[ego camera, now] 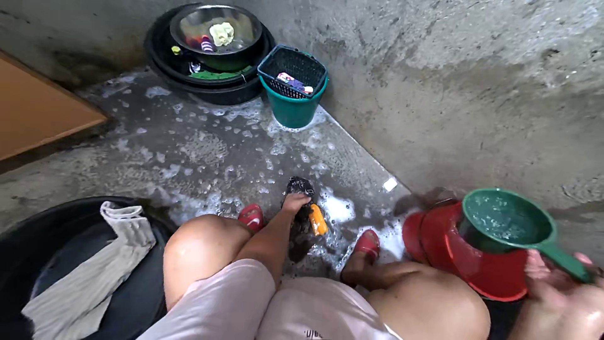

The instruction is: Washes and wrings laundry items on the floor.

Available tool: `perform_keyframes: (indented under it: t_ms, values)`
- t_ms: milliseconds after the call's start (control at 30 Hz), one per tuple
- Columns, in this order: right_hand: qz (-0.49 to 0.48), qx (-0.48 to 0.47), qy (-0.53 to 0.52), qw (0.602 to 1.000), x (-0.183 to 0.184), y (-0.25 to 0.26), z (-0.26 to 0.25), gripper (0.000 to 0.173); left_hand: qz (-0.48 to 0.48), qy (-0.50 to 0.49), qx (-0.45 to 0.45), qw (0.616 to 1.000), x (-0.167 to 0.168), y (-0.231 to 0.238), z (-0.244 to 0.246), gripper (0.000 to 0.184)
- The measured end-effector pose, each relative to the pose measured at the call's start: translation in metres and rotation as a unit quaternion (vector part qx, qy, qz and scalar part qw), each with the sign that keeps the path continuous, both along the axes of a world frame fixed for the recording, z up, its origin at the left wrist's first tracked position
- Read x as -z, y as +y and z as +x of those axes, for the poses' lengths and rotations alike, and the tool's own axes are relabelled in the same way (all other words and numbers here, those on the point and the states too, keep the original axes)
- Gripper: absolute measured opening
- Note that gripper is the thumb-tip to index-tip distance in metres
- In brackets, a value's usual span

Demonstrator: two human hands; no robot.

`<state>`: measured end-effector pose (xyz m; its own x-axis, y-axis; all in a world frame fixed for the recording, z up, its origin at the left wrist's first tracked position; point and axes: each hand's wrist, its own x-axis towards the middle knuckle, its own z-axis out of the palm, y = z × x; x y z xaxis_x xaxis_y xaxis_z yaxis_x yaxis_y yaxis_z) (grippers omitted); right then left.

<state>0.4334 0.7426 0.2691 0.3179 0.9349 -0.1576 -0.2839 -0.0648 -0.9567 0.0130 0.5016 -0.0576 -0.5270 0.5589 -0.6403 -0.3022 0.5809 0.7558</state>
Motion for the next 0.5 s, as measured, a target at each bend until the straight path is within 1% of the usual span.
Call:
perform_keyframes:
  t_ms: [67, 133, 200, 267, 300, 367, 433, 500]
  values:
    - [0.002, -0.043, 0.031, 0.999, -0.021, -0.009, -0.023, 0.036, 0.046, 0.043, -0.017, 0.998, -0.018, 0.013, -0.002, 0.041]
    - [-0.005, -0.081, 0.046, 0.996, -0.03, -0.018, -0.049, 0.039, 0.057, 0.086, -0.039, 0.994, -0.039, 0.022, -0.003, 0.028]
    - [-0.016, -0.115, 0.061, 0.991, -0.028, -0.027, -0.079, 0.042, 0.064, 0.127, -0.047, 0.989, -0.058, 0.029, -0.007, 0.018]
    - [-0.02, -0.161, 0.077, 0.984, -0.021, -0.038, -0.109, 0.042, 0.091, 0.154, -0.037, 0.983, -0.079, 0.039, -0.012, 0.019]
    - [-0.021, -0.188, 0.081, 0.979, -0.015, -0.045, -0.123, 0.042, 0.102, 0.163, -0.02, 0.981, -0.091, 0.042, -0.013, 0.021]
    - [-0.017, -0.251, 0.058, 0.966, -0.003, -0.062, -0.148, 0.041, 0.102, 0.197, 0.044, 0.974, -0.116, 0.049, -0.011, 0.025]
    - [-0.012, -0.294, 0.037, 0.955, 0.006, -0.078, -0.174, 0.037, 0.097, 0.249, 0.119, 0.956, -0.13, 0.059, -0.009, 0.027]
    - [-0.016, -0.329, 0.03, 0.944, 0.011, -0.093, -0.194, 0.033, 0.087, 0.294, 0.184, 0.934, -0.139, 0.061, -0.005, 0.034]
